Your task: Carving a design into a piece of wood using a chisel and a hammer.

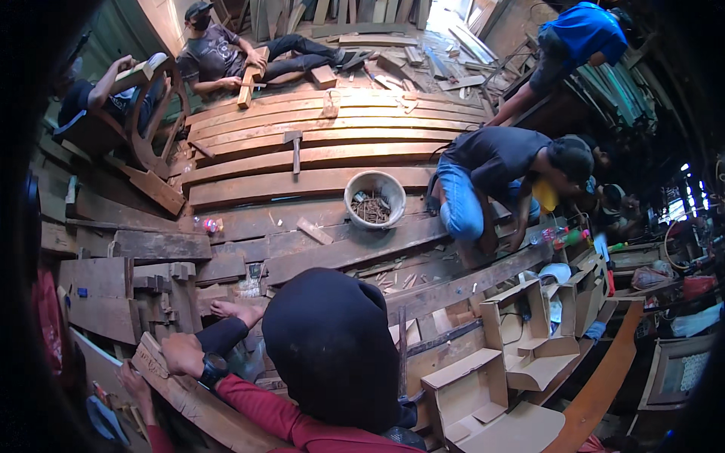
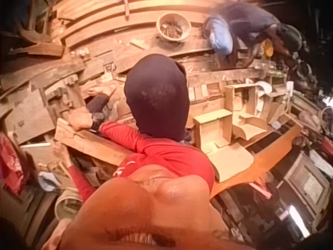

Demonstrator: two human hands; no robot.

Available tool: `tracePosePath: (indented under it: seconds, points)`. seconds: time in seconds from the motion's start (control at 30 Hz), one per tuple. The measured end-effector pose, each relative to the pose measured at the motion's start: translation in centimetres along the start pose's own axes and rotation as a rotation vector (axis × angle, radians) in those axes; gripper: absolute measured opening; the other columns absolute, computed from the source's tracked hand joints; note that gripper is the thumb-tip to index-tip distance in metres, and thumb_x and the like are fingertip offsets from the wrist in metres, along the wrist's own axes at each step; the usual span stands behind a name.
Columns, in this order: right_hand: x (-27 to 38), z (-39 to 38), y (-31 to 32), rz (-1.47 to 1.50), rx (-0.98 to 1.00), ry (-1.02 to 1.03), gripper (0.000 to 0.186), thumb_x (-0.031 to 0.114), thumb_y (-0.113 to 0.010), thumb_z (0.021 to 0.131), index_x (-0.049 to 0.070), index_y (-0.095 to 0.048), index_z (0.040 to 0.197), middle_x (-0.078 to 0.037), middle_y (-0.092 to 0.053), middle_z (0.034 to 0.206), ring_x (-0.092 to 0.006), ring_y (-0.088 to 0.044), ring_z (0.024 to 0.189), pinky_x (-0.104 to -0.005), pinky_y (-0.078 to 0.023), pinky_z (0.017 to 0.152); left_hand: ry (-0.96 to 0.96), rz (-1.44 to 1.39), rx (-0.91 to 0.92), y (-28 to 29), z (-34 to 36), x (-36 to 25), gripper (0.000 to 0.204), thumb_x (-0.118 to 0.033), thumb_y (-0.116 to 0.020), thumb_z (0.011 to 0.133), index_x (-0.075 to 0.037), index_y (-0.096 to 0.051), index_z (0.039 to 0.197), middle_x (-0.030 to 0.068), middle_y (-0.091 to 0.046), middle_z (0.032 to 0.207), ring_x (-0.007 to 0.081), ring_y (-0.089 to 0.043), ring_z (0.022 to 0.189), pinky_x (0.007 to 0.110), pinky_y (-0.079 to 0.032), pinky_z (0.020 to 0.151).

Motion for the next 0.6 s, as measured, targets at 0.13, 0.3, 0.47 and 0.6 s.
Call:
tracePosePath:
  seconds: [0.13,0.3,0.47,0.6]
  points:
    - [0.1,-0.2,-1.4,0.046,-0.057,-0.011,0.019,0.006,-0.07,0.071,0.002,-0.073,0.09,-0.018,-0.072,0.098,-0.0328,-0.072,0.092,-0.0423,-0.058,0.075,0.022,0.0,0.026,-1.2,-0.4,0.3,0.038,-0.009,-0.047,0.09,0.008,-0.057,0.122,0.0269,-0.061,0.115,0.0443,-0.052,0.116,0.055,-0.024,0.118]
    - [0.1,0.5,-3.6,0.051,-0.177,-0.021,0.022,0.004,-0.068,0.071,-0.001,-0.071,0.093,-0.02,-0.071,0.09,-0.0332,-0.072,0.088,-0.0421,-0.059,0.072,0.062,-0.066,-0.028,-0.6,-0.6,-0.6,0.03,-0.008,-0.046,0.088,0.006,-0.058,0.111,0.025,-0.06,0.104,0.0461,-0.053,0.107,0.056,-0.027,0.115]
    - [-0.5,0.6,-3.2,0.053,-0.112,0.016,0.027,0.005,-0.067,0.073,0.001,-0.07,0.099,-0.02,-0.07,0.09,-0.0371,-0.071,0.087,-0.0452,-0.058,0.072,-0.015,-0.048,-0.111,-0.4,-0.5,-1.5,0.011,-0.001,-0.049,0.083,0.0,-0.054,0.092,0.0201,-0.059,0.09,0.0413,-0.056,0.095,0.057,-0.027,0.114]
    - [-1.2,-0.6,-2.7,0.045,-0.15,0.009,0.03,0.006,-0.067,0.072,0.003,-0.07,0.102,-0.021,-0.07,0.09,-0.0387,-0.07,0.087,-0.0461,-0.057,0.072,-0.004,-0.019,-0.004,0.7,-0.1,-4.6,0.013,-0.004,-0.049,0.086,-0.001,-0.056,0.097,0.0183,-0.06,0.097,0.0393,-0.056,0.101,0.057,-0.028,0.112]
Point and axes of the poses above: each hand's wrist, its own z-axis towards the middle knuckle, its own y-axis out of the back of the hand, x = y × z, the point moved 1 cm from there along z, towards the middle knuckle
